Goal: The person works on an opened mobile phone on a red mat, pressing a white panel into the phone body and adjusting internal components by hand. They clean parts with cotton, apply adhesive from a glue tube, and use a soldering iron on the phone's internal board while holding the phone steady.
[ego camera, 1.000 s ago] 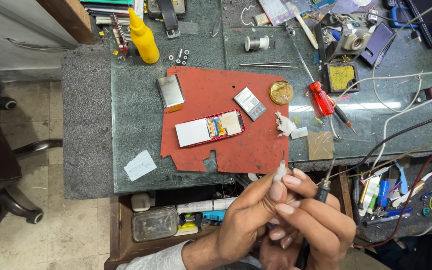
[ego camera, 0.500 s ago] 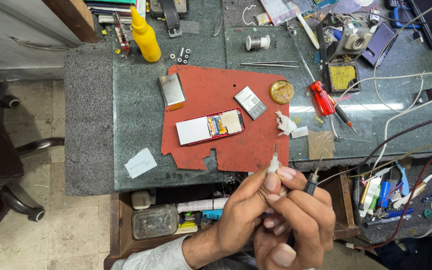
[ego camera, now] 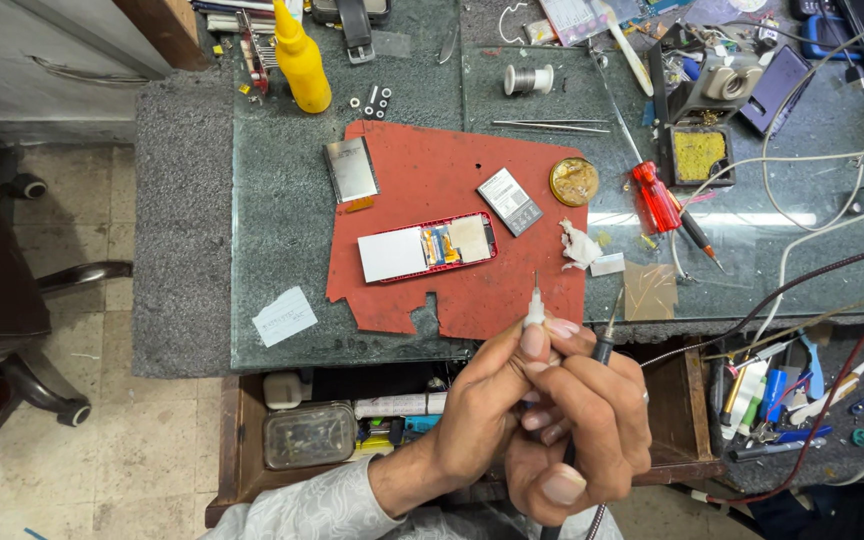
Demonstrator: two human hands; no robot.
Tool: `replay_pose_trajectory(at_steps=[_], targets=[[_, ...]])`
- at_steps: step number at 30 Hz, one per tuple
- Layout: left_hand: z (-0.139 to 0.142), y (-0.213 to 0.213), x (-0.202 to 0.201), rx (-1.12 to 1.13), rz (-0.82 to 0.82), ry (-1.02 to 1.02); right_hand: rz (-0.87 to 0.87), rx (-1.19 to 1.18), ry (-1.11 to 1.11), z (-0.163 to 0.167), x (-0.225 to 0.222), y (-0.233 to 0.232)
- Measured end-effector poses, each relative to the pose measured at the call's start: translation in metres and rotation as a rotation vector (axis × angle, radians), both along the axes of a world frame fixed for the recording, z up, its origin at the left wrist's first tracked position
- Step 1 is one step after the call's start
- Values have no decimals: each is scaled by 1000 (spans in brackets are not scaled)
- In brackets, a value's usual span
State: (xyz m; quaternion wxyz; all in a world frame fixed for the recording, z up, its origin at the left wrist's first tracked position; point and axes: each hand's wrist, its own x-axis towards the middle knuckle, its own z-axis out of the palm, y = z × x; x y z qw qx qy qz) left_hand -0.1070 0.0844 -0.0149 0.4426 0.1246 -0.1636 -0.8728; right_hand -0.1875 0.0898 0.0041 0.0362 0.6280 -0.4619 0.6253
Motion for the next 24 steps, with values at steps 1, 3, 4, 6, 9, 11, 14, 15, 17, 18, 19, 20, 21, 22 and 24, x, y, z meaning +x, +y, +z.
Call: replay_pose_trajectory(at_steps=[1,3,4,6,9,11,14,15,17,18,19,20,21,22,24], targets=[[-2,0,0,7,5,1,5,14,19,0,-1,0],[-7,0,-1,24,12,4,6,33,43,-1,-2,-1],[-9,0,-2,37,13,7,4,37,45,-2,-2,-3],[-14,0,-4,66,16,13,3,44,61,-3,-3,-4],[-20,-1,-12,67,14,-50,-30,77,104,-5,-11,-1],[-25,-3,-25,106,15,-73,-83,137,141,-5,-17,6],[-34,-6,-43,152,-22,-60,-125,238,262,-7,-31,9],[-37,-9,-49,160,-41,-48,-119,222,272,-8,-34,9],[-42,-15,-57,125,-26,54,-101,182,291,-13,-39,2],[-45,-18,-59,105,-18,100,-98,191,303,-13,-41,-1],[-46,-21,-60,103,-24,116,-93,206,315,-14,-43,-5],[-47,-24,-60,98,-29,130,-87,218,326,-14,-43,-7],[-48,-27,-60,91,-30,144,-89,221,341,-13,-43,-9],[-47,-28,-59,112,-33,168,-88,225,357,-13,-43,-11],[-45,-27,-57,156,-39,214,-72,237,384,-9,-42,-13]])
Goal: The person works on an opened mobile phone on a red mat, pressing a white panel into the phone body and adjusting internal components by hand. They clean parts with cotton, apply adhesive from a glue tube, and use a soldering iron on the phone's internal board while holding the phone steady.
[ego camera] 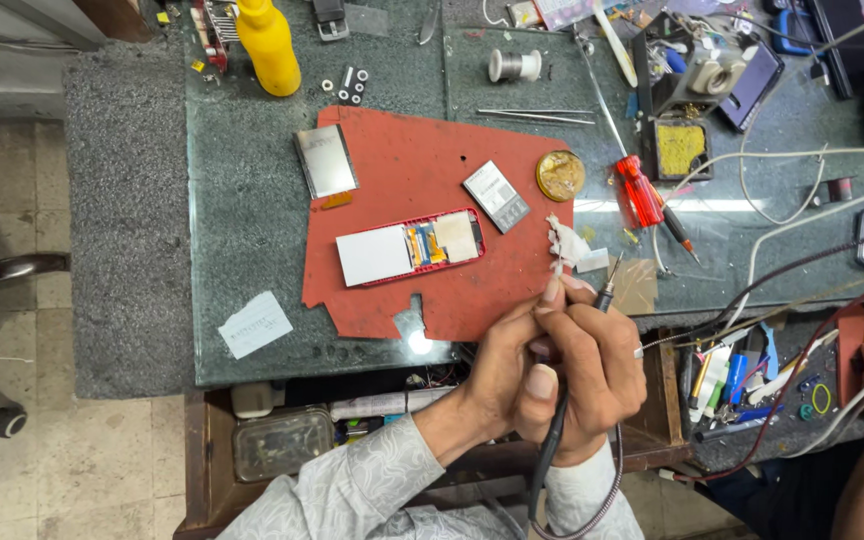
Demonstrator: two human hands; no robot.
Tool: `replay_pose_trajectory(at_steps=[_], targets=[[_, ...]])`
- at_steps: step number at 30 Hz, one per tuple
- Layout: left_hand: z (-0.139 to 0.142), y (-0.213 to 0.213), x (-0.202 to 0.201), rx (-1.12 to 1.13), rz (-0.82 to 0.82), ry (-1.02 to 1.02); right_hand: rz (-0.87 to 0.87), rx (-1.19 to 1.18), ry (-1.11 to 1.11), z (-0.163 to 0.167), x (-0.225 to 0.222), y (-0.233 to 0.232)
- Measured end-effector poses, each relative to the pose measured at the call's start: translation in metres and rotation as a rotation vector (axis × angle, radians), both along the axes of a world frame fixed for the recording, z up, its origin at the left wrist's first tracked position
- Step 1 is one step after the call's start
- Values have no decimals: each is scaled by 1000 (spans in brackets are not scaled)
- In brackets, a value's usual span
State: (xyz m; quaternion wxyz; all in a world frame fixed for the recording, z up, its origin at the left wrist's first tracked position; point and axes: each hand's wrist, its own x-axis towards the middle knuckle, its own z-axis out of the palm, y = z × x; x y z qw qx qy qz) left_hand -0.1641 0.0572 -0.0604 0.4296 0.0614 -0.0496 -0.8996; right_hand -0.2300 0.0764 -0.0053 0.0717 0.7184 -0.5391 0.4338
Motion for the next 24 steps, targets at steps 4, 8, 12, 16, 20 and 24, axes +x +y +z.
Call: replay_pose_trajectory(at_steps=[4,8,12,16,20,24], targets=[[6,2,-1,131,1,87,23,52,39,7,-1,0],[9,8,-4,220,25,59,14,92,38,9,-2,2],[5,13,-7,204,34,8,-2,77,38,8,-2,2],[1,16,-6,152,64,-27,-9,96,24,9,-1,4],[3,16,-1,151,33,-146,-12,94,22,9,2,3],[9,16,3,115,42,-156,-42,88,36,8,4,2]])
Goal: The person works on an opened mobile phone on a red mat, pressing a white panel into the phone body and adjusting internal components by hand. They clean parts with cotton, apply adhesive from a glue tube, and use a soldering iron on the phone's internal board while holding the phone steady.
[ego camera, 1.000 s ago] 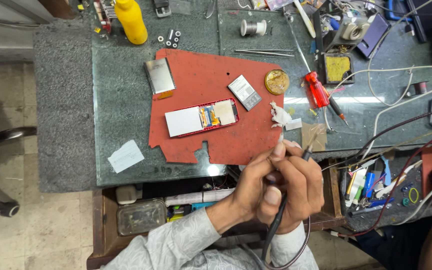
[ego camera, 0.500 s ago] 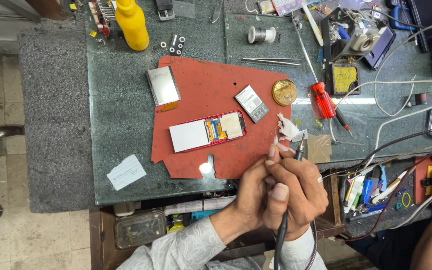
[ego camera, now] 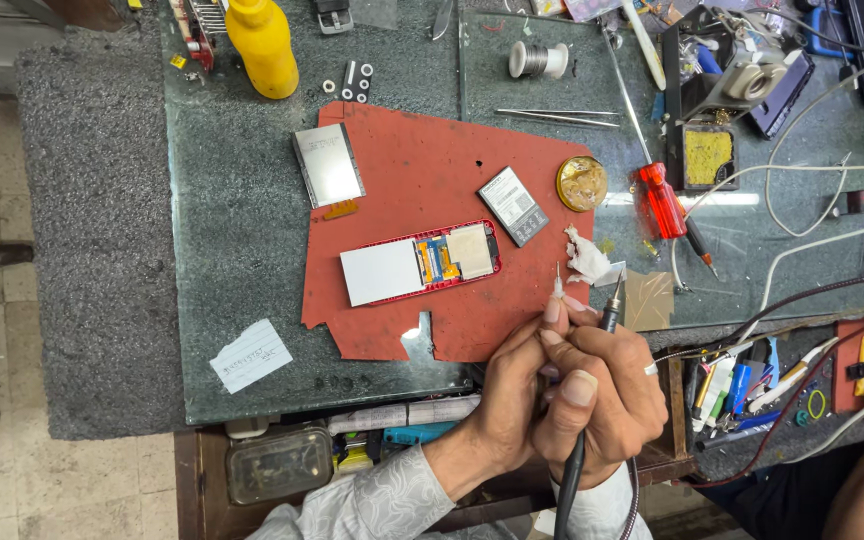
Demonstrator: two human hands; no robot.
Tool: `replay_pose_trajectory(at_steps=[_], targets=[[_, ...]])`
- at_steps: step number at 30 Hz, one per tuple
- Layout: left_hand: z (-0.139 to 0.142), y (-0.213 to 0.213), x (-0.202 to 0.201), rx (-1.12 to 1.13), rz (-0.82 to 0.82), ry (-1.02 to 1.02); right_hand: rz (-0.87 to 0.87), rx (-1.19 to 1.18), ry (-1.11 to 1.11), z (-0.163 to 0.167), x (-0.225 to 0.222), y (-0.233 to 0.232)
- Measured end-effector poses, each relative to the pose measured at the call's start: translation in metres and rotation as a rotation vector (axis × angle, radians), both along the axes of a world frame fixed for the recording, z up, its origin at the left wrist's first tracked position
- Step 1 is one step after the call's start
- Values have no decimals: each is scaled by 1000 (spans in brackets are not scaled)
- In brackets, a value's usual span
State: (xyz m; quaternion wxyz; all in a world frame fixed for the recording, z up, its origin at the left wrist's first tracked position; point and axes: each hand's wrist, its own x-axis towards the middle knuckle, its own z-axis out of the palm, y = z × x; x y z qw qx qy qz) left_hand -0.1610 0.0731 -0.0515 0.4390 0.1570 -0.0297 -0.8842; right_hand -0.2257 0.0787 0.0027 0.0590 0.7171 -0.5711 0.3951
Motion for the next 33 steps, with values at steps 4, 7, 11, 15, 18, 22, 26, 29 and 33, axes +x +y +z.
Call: replay_pose_trajectory(at_steps=[4,7,11,15,18,22,26,29,33], targets=[[1,1,-1,-29,37,-62,10,12,1,2,1,1],[-1,3,-1,-21,45,-74,24,17,5,4,2,0],[-5,3,-4,0,52,-58,12,12,8,5,4,-3],[-7,3,-5,-14,65,-21,16,7,12,3,3,-3],[-6,3,-5,21,40,-23,24,10,20,2,0,-1],[-4,2,-4,-19,40,-40,35,5,14,-1,-2,-2],[-4,1,-3,-49,64,-49,-39,13,14,-2,0,-1],[-4,1,-3,-58,76,-62,-15,32,9,0,2,1],[-3,1,-4,-18,81,-32,-4,25,18,2,3,-1]])
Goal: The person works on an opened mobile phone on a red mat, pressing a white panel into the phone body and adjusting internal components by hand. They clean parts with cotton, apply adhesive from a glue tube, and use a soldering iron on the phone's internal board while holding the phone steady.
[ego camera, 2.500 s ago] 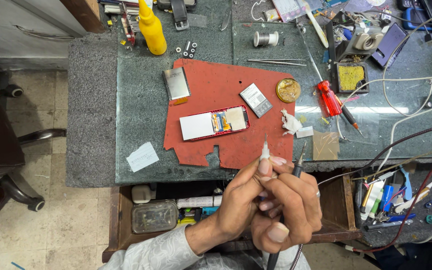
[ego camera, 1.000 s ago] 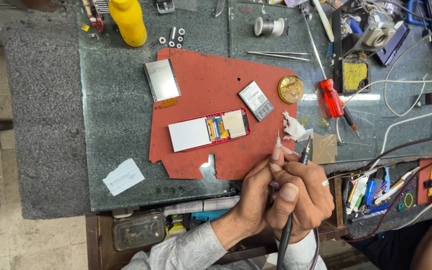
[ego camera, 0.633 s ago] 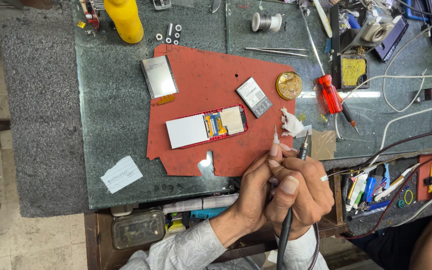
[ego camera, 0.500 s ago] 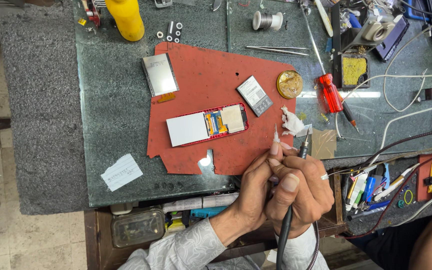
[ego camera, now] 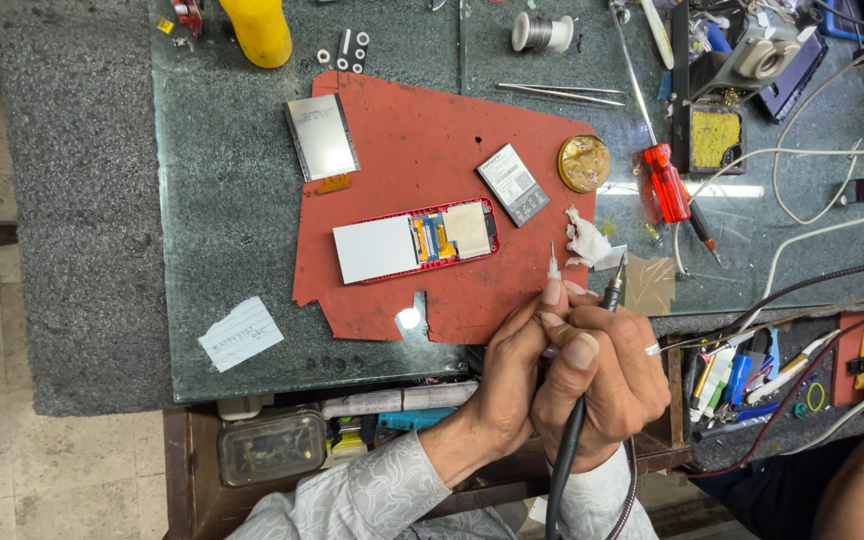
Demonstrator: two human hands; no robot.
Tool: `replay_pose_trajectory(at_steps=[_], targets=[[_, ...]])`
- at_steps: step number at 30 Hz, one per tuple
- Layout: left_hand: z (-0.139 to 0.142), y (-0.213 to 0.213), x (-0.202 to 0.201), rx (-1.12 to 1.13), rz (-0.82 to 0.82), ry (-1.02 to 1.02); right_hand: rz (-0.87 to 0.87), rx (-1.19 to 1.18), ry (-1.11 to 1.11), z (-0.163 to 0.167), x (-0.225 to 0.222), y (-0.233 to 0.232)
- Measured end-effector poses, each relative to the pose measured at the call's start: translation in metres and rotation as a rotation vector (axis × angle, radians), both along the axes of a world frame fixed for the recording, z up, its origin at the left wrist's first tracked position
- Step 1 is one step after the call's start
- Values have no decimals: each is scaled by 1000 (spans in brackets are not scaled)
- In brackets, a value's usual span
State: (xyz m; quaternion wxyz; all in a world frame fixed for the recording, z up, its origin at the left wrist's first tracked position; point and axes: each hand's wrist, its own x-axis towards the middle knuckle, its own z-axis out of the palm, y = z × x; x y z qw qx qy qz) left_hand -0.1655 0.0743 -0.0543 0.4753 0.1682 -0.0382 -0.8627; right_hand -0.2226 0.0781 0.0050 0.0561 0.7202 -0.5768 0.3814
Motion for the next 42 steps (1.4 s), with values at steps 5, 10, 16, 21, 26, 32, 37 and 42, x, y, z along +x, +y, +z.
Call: replay_pose_trajectory(at_steps=[5,10,16,21,26,32,37,42], targets=[[1,-1,1,-19,6,37,-9,10,7,2,2,-1],[1,-2,1,-28,4,1,-13,10,5,1,1,0],[-3,-4,2,-6,-19,84,-34,7,-4,0,3,0],[-9,-6,9,3,-130,87,0,-21,-22,2,-1,0],[-7,-9,21,-137,-201,416,-79,-219,-272,11,-31,-6],[24,-10,52,-310,-276,1,-151,-165,-545,31,-106,-79],[55,-9,89,-559,-147,-461,-82,-177,-666,24,-144,-130],[72,1,108,-498,-61,-872,-65,-117,-707,17,-167,-158]])
